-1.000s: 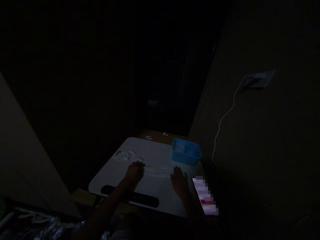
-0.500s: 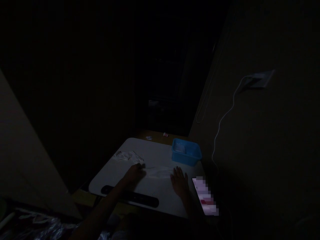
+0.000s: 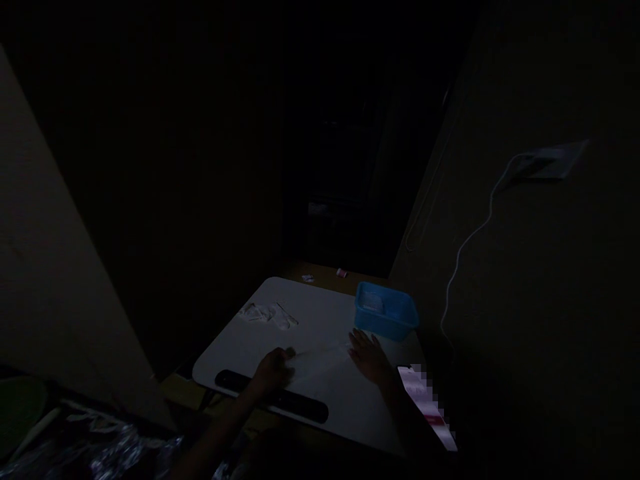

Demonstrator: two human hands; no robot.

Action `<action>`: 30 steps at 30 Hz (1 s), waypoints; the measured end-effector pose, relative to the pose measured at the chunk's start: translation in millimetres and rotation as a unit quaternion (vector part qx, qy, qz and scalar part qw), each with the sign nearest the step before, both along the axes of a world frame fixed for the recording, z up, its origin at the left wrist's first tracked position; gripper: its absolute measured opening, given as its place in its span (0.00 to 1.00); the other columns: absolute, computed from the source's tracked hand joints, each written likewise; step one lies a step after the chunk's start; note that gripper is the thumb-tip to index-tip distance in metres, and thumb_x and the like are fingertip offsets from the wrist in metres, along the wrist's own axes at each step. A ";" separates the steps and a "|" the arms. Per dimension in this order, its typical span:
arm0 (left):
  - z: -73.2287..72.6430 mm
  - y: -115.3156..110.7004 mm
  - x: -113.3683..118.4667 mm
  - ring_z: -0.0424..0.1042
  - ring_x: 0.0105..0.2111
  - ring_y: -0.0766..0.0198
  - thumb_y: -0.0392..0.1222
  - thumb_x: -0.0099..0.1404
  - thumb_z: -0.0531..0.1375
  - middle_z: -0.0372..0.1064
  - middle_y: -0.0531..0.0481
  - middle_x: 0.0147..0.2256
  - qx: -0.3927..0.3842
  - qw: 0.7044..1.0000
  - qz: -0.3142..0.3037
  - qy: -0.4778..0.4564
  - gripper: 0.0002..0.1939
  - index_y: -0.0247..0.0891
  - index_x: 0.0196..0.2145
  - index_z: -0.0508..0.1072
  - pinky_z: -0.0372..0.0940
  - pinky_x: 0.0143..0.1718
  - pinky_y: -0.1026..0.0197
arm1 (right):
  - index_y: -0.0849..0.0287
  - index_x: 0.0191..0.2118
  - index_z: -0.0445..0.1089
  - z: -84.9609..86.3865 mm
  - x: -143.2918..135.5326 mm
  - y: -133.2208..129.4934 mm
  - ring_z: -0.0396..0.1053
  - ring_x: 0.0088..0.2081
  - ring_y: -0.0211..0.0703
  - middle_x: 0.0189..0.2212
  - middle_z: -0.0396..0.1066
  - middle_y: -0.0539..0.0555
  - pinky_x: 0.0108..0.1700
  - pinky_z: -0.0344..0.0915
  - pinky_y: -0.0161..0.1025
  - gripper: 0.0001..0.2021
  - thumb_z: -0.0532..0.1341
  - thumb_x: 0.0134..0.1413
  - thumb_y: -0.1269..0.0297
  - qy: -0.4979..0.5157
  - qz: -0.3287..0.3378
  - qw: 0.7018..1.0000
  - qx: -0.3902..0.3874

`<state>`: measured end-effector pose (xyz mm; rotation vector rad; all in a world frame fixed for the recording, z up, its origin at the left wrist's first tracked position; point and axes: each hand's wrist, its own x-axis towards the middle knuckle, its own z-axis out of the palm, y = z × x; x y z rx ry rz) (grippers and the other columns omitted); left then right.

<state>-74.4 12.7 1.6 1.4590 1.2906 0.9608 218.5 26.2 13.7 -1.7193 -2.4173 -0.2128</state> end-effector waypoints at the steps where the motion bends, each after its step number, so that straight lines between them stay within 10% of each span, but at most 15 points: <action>1: -2.5 -3.5 -1.2 0.70 0.28 0.64 0.40 0.44 0.62 0.71 0.46 0.36 0.004 1.000 0.001 0.012 0.11 0.36 0.26 0.64 0.64 0.24 0.63 | 0.55 0.56 0.52 1.8 -1.0 3.4 0.45 0.58 0.40 0.57 0.50 0.53 0.56 0.41 0.45 0.22 0.41 0.58 0.57 0.000 -0.001 1.000 -0.007; 8: -0.3 -17.4 -2.3 0.71 0.32 0.59 0.47 0.47 0.58 0.72 0.48 0.27 -0.024 0.997 0.053 0.043 0.10 0.37 0.21 0.66 0.64 0.30 0.62 | 0.59 0.56 0.51 7.3 -25.6 -0.7 0.44 0.58 0.43 0.58 0.49 0.56 0.56 0.38 0.48 0.22 0.43 0.55 0.65 0.019 -0.036 0.999 0.007; 15: 7.0 -26.0 7.8 0.69 0.24 0.63 0.43 0.38 0.62 0.72 0.49 0.28 -0.067 0.991 0.083 -0.083 0.13 0.37 0.21 0.63 0.61 0.24 0.64 | 0.58 0.58 0.48 8.4 -88.0 -55.9 0.41 0.59 0.47 0.58 0.47 0.54 0.58 0.33 0.49 0.31 0.53 0.48 0.55 0.073 0.110 0.991 -0.001; 23: 34.2 -50.2 8.5 0.67 0.23 0.64 0.50 0.35 0.63 0.65 0.55 0.19 -0.154 0.966 0.048 -0.203 0.18 0.35 0.21 0.65 0.62 0.25 0.63 | 0.50 0.43 0.67 1.7 -132.5 -88.1 0.63 0.44 0.42 0.41 0.69 0.49 0.49 0.56 0.43 0.14 0.54 0.49 0.70 0.256 0.115 0.956 0.083; 30: 43.9 -55.5 11.9 0.67 0.28 0.63 0.44 0.40 0.62 0.68 0.52 0.26 -0.077 0.978 -0.055 -0.185 0.14 0.36 0.27 0.68 0.60 0.26 0.64 | 0.55 0.38 0.71 -10.3 -124.7 -107.9 0.69 0.37 0.42 0.34 0.72 0.55 0.39 0.66 0.37 0.13 0.50 0.51 0.67 0.425 0.053 0.901 0.069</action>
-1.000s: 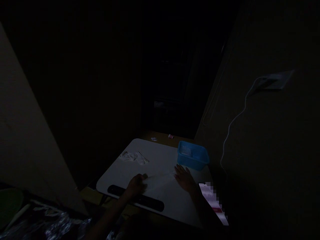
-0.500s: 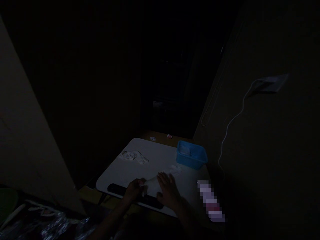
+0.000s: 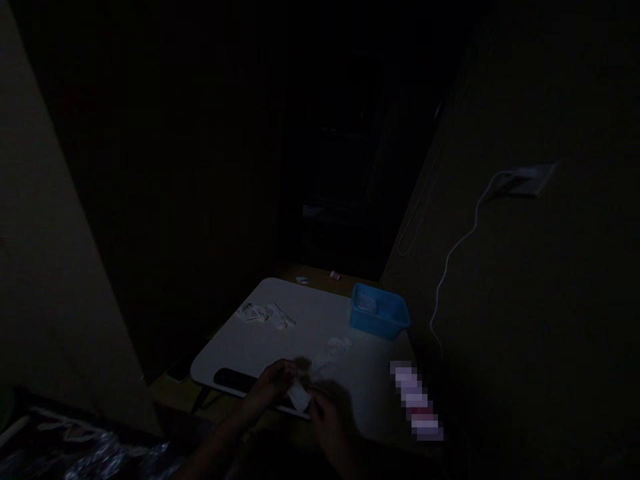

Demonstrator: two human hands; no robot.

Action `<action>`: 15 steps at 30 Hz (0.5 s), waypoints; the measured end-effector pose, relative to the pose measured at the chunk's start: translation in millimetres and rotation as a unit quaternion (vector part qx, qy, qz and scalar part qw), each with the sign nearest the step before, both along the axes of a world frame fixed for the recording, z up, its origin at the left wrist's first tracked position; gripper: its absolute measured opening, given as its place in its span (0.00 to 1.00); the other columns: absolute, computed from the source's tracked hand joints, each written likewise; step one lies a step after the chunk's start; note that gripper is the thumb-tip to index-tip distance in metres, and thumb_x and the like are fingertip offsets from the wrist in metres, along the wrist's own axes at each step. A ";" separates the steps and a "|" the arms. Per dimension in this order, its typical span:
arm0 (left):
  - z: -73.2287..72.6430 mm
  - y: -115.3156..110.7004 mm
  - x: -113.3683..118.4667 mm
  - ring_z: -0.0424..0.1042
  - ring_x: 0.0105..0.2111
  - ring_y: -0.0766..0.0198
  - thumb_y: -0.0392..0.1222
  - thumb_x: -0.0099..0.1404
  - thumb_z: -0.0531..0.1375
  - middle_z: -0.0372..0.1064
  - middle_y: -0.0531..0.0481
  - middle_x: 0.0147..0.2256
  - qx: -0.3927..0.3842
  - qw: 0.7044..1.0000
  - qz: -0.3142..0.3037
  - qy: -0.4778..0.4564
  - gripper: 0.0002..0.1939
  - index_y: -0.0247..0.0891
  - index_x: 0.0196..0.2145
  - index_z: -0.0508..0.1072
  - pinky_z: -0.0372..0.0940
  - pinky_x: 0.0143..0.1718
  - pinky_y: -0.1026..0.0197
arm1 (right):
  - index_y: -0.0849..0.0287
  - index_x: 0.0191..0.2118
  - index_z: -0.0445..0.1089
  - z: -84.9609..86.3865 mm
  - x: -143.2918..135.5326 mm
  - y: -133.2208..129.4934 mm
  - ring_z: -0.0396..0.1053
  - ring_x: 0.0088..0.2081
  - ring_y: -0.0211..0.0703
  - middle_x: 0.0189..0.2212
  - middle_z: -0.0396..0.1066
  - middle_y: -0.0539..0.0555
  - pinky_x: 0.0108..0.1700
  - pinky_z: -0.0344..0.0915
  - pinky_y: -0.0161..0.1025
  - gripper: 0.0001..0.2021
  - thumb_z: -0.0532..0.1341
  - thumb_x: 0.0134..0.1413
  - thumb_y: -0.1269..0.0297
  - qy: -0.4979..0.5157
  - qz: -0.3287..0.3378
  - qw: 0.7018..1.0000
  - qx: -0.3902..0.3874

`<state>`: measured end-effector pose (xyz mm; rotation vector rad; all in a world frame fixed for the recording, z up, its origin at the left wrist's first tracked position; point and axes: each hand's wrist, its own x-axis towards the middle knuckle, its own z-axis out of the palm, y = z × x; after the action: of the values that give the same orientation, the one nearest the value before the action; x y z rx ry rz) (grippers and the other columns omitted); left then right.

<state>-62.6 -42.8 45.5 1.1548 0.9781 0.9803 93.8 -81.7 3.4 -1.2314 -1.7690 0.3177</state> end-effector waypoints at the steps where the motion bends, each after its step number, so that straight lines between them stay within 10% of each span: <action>1: -1.9 -0.6 1.4 0.67 0.30 0.62 0.42 0.40 0.62 0.69 0.51 0.29 0.015 1.000 -0.026 -0.008 0.16 0.36 0.30 0.68 0.60 0.28 0.64 | 0.55 0.36 0.72 -1.3 2.3 -1.2 0.69 0.36 0.42 0.33 0.73 0.55 0.38 0.67 0.37 0.12 0.51 0.52 0.65 0.026 -0.008 1.000 -0.016; 5: -13.7 -1.0 8.2 0.67 0.33 0.61 0.39 0.43 0.62 0.70 0.49 0.32 0.060 0.992 -0.105 -0.021 0.23 0.37 0.41 0.67 0.60 0.33 0.62 | 0.56 0.31 0.73 -2.9 12.2 -3.5 0.70 0.33 0.44 0.30 0.73 0.56 0.35 0.68 0.36 0.14 0.54 0.49 0.54 0.101 -0.053 0.991 -0.063; 15: -23.3 -8.8 19.7 0.64 0.39 0.60 0.33 0.49 0.58 0.68 0.46 0.35 0.330 0.925 -0.086 0.169 0.05 0.36 0.26 0.72 0.58 0.42 0.60 | 0.56 0.38 0.72 -1.0 16.3 -30.3 0.69 0.39 0.46 0.37 0.73 0.56 0.42 0.66 0.37 0.15 0.59 0.43 0.56 0.118 -0.030 0.979 -0.162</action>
<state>-42.9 -51.6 22.1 1.9931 0.8052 1.0173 110.2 -112.0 2.4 -1.4082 -1.5100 0.7100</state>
